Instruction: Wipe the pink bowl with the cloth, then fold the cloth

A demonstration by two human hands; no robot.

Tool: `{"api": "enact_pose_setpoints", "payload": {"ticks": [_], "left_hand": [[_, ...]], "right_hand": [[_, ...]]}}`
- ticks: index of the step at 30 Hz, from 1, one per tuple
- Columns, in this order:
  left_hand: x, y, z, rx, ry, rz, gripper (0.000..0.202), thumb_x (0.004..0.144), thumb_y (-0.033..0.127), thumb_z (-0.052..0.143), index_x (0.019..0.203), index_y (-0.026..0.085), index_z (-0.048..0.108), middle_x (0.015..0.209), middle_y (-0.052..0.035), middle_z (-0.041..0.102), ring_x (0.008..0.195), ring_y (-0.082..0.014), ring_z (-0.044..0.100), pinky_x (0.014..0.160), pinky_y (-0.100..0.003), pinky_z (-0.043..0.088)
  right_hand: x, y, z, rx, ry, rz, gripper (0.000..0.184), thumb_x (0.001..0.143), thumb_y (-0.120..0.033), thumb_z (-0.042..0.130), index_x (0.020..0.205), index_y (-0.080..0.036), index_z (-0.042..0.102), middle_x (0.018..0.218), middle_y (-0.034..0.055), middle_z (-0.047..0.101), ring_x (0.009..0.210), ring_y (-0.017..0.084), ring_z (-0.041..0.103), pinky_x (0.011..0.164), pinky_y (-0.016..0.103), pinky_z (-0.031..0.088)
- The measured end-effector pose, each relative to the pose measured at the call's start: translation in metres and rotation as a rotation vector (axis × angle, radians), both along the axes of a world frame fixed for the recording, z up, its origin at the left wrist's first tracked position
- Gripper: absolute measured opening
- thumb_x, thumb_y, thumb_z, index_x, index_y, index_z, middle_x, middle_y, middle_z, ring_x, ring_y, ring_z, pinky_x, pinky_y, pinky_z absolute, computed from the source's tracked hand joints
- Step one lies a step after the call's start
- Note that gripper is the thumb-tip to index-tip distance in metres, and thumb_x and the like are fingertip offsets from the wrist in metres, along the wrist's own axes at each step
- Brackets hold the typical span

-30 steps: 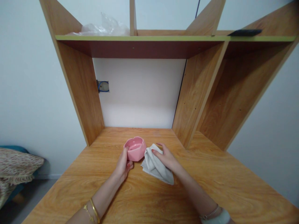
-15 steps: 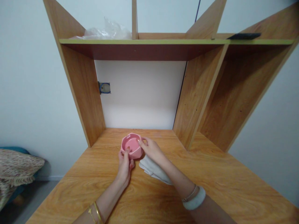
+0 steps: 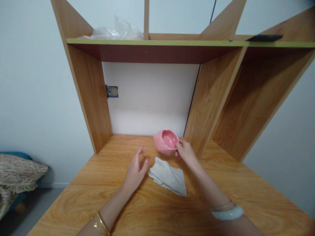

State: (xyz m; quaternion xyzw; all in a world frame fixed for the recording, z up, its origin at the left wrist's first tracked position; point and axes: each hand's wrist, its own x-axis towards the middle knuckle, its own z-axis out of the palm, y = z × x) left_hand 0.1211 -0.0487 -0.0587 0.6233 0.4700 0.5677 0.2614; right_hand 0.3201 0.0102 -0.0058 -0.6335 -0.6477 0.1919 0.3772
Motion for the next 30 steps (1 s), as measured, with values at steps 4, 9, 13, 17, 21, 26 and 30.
{"api": "enact_pose_setpoints", "payload": {"ticks": [4,9,13,17,21,26,30], "left_hand": [[-0.007,-0.002,0.002,0.102,0.365,0.018,0.028,0.081,0.022,0.04,0.107,0.02,0.051,0.096,-0.0066,0.057,0.089,-0.0192,0.054,0.078,-0.031,0.041],[-0.006,-0.001,-0.001,0.055,0.423,0.037,0.021,0.081,0.021,0.039,0.094,0.02,0.056,0.085,-0.005,0.061,0.077,-0.0182,0.057,0.071,-0.028,0.042],[-0.005,0.001,-0.005,0.005,0.431,0.044,0.02,0.08,0.02,0.039,0.091,0.02,0.056,0.078,-0.0038,0.062,0.072,-0.0178,0.057,0.067,-0.027,0.04],[-0.005,0.001,-0.008,-0.06,0.414,0.044,0.018,0.079,0.022,0.041,0.088,0.021,0.057,0.071,-0.0018,0.061,0.069,-0.0174,0.057,0.065,-0.026,0.039],[-0.004,0.001,-0.008,-0.108,0.383,0.037,0.018,0.077,0.021,0.042,0.087,0.022,0.057,0.068,-0.0003,0.06,0.068,-0.0168,0.056,0.064,-0.025,0.038],[-0.003,-0.001,-0.007,-0.124,0.434,0.019,0.018,0.076,0.019,0.042,0.087,0.021,0.057,0.069,-0.0006,0.061,0.068,-0.0169,0.056,0.064,-0.025,0.037],[-0.004,0.001,-0.008,-0.145,0.485,0.043,0.019,0.076,0.017,0.043,0.088,0.022,0.057,0.074,-0.0008,0.061,0.07,-0.0164,0.056,0.066,-0.025,0.038]], "right_hand": [[0.048,0.008,-0.009,-0.012,-0.065,-0.162,0.053,0.077,-0.021,0.034,0.128,-0.006,0.034,0.038,-0.004,0.048,0.039,0.016,0.051,0.045,0.024,0.037],[0.079,0.011,-0.021,-0.034,-0.182,-0.219,0.052,0.076,-0.016,0.036,0.128,-0.014,0.038,0.06,0.0023,0.062,0.049,0.015,0.056,0.056,0.026,0.041],[0.088,0.015,-0.026,-0.037,-0.269,-0.245,0.048,0.076,-0.016,0.035,0.123,-0.015,0.046,0.086,0.0094,0.066,0.074,0.02,0.061,0.066,0.029,0.042],[0.091,0.02,-0.031,-0.043,-0.335,-0.241,0.046,0.077,-0.016,0.035,0.121,-0.017,0.049,0.097,0.0106,0.065,0.086,0.023,0.06,0.072,0.031,0.042],[0.092,0.023,-0.038,-0.03,-0.377,-0.241,0.047,0.077,-0.015,0.035,0.122,-0.016,0.049,0.105,0.0115,0.063,0.094,0.024,0.058,0.077,0.032,0.042],[0.095,0.025,-0.043,-0.022,-0.412,-0.232,0.046,0.078,-0.016,0.034,0.12,-0.015,0.05,0.106,0.0128,0.062,0.095,0.025,0.058,0.078,0.033,0.042],[0.093,0.025,-0.044,-0.02,-0.425,-0.224,0.046,0.078,-0.015,0.033,0.12,-0.015,0.05,0.106,0.012,0.063,0.095,0.023,0.059,0.077,0.031,0.042]]}}
